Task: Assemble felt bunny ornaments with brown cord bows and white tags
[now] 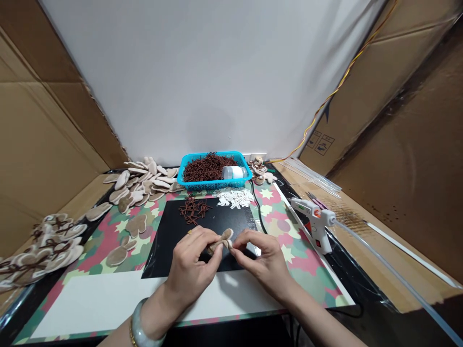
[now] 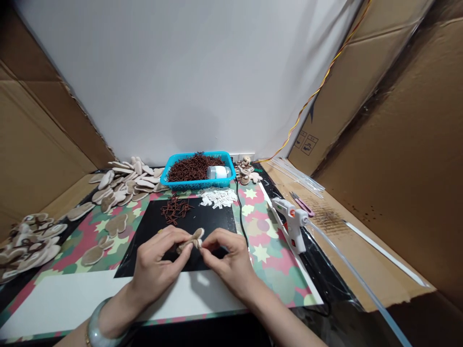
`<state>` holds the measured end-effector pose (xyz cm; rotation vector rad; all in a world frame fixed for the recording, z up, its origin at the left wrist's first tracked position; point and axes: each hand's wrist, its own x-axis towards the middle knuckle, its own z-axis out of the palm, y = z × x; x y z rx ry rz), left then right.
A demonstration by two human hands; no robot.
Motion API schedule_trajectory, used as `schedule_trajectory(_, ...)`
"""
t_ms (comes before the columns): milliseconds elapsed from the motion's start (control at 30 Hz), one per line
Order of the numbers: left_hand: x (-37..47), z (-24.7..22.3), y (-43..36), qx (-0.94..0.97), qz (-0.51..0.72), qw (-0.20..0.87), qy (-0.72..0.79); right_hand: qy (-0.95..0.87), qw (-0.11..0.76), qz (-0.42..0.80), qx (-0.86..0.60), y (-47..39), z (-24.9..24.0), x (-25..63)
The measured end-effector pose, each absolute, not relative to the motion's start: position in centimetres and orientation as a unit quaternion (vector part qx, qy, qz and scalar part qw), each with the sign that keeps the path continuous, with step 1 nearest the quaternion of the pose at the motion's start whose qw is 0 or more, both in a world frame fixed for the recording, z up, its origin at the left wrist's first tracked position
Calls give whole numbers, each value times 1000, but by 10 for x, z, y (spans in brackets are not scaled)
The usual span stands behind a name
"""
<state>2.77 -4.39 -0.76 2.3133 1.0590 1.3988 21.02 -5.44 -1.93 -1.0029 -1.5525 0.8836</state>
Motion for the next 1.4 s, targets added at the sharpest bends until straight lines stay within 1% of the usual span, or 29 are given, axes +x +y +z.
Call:
schedule_trajectory(67, 27, -7, -44, 792, 477, 115, 363, -676, 522, 322, -409, -54, -18, 210)
schedule_trajectory(167, 25, -7, -43, 796, 474, 101, 362, -666, 506, 341, -428, -50, -18, 213)
schedule_trajectory(300, 23, -8, -42, 795, 478, 82, 364, -592, 496, 452, -447, -43, -19, 214)
schedule_trajectory(400, 23, -10, -40, 790, 483, 75, 371, -512, 504, 552, -423, -41, -20, 209)
schedule_trajectory(467, 24, -10, -40, 787, 484, 74, 375, -473, 509, 594, -406, -40, -21, 203)
schedule_trajectory(533, 25, -11, -39, 784, 489, 75, 374, -444, 517, 611, -403, -39, -21, 197)
schedule_trajectory(800, 25, -14, -39, 781, 489, 88, 378, -433, 535, 591, -421, -37, -14, 188)
schedule_trajectory(1000, 25, -20, -42, 797, 450, 96, 392, -418, 516, 614, -426, -34, -27, 189)
schedule_trajectory(1100, 26, -23, -44, 794, 431, 112, 412, -426, 533, 604, -411, -34, -33, 189)
schedule_trajectory(1233, 28, -23, -46, 788, 433, 127, 418, -448, 540, 583, -409, -34, -34, 190)
schedule_trajectory(1400, 28, -23, -48, 794, 437, 128, 403, -447, 532, 590, -410, -33, -32, 193)
